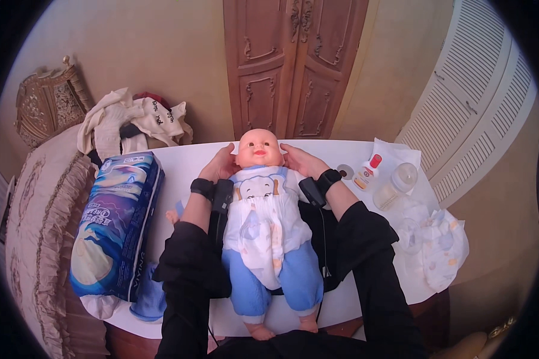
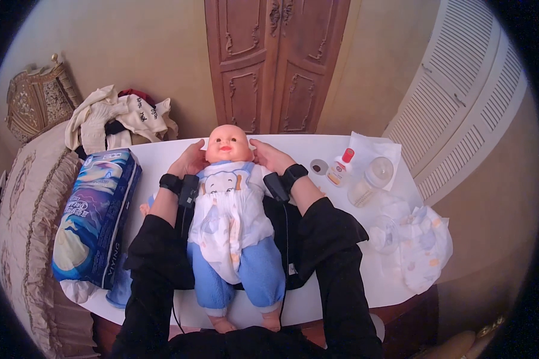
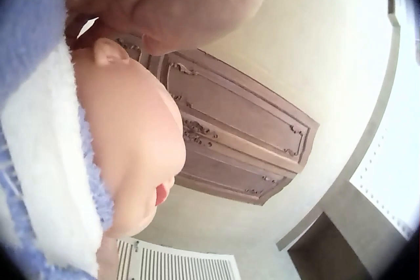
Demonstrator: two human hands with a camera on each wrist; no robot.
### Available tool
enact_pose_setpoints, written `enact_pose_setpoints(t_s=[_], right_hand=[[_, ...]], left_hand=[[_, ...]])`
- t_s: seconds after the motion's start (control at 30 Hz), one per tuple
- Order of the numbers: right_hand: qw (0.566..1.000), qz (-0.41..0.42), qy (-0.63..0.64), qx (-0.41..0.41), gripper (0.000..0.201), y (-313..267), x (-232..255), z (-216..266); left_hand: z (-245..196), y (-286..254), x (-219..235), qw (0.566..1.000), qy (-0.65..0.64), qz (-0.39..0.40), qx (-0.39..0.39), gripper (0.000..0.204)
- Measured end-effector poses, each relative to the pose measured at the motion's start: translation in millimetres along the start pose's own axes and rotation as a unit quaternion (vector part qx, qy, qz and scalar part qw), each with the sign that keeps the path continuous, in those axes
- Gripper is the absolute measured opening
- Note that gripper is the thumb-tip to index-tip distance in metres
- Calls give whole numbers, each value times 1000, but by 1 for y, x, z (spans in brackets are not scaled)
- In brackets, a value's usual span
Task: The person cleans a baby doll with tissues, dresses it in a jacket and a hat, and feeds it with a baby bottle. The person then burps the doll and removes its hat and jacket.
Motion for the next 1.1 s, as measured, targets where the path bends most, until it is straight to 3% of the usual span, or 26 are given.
enact_pose_setpoints(t_s=[0.13,0.23,0.3,0.33,0.4,0.43,0.5,0.53,0.6,0.63,0.7,0.73,0.8,0.87,0.9,0.93,0.97,1.03,1.1], right_hand=[[1000,-12,17,1,53,9,1,4],[998,-14,13,53,63,15,-2,8],[991,42,67,108,57,15,-10,12],[991,43,66,109,57,14,-16,14],[975,5,42,217,49,11,-24,20],[975,6,41,216,49,9,-28,22],[919,-14,-102,382,37,5,-36,29],[919,-13,-104,380,37,5,-40,32],[803,45,-351,479,36,0,-52,39],[804,45,-352,477,36,-2,-59,41],[709,88,-498,491,38,-5,-79,45],[710,89,-497,491,38,-12,-89,50],[737,68,-579,342,43,-20,-104,63],[730,77,-600,319,50,27,-80,74],[843,114,-459,257,54,29,-72,76],[924,148,-302,185,58,31,-64,77],[923,147,-303,185,58,32,-57,75],[977,127,-150,82,61,28,-45,66],[984,104,-138,49,64,21,-35,62]], left_hand=[[5,11,12,999,6,39,-33,64],[3,-9,-8,997,-20,33,-64,66],[1,-17,-12,992,-46,92,-69,69],[1,-19,-12,992,-46,91,-71,69],[3,-21,-12,989,-43,104,-91,70],[4,-21,-12,989,-44,103,-93,70],[6,-21,-10,986,-66,119,-98,71],[6,-21,-10,986,-68,119,-99,71],[6,-23,-13,985,-62,117,-110,69],[5,-28,-18,985,-65,117,-109,69],[1,-39,-25,984,-40,87,-151,60],[2,-40,-26,984,-40,86,-150,60],[0,-41,-26,980,-60,95,-167,59],[1,-35,-19,983,-73,92,-140,63],[1,-34,-18,986,-88,89,-113,66],[1,-34,-18,986,-88,89,-114,66],[0,-34,-17,985,-79,95,-123,67],[-1,-34,-16,984,-72,100,-133,68],[-2,-36,-16,982,-75,95,-143,68]])
Point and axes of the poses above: each hand's wrist, its own y-axis towards the middle knuckle, its own x-axis out of the back of the hand, z = x × y, the point moved 1 cm from there along y, towards the middle knuckle, and after that the axes turned 9 degrees about y, right-handed, at the moved point
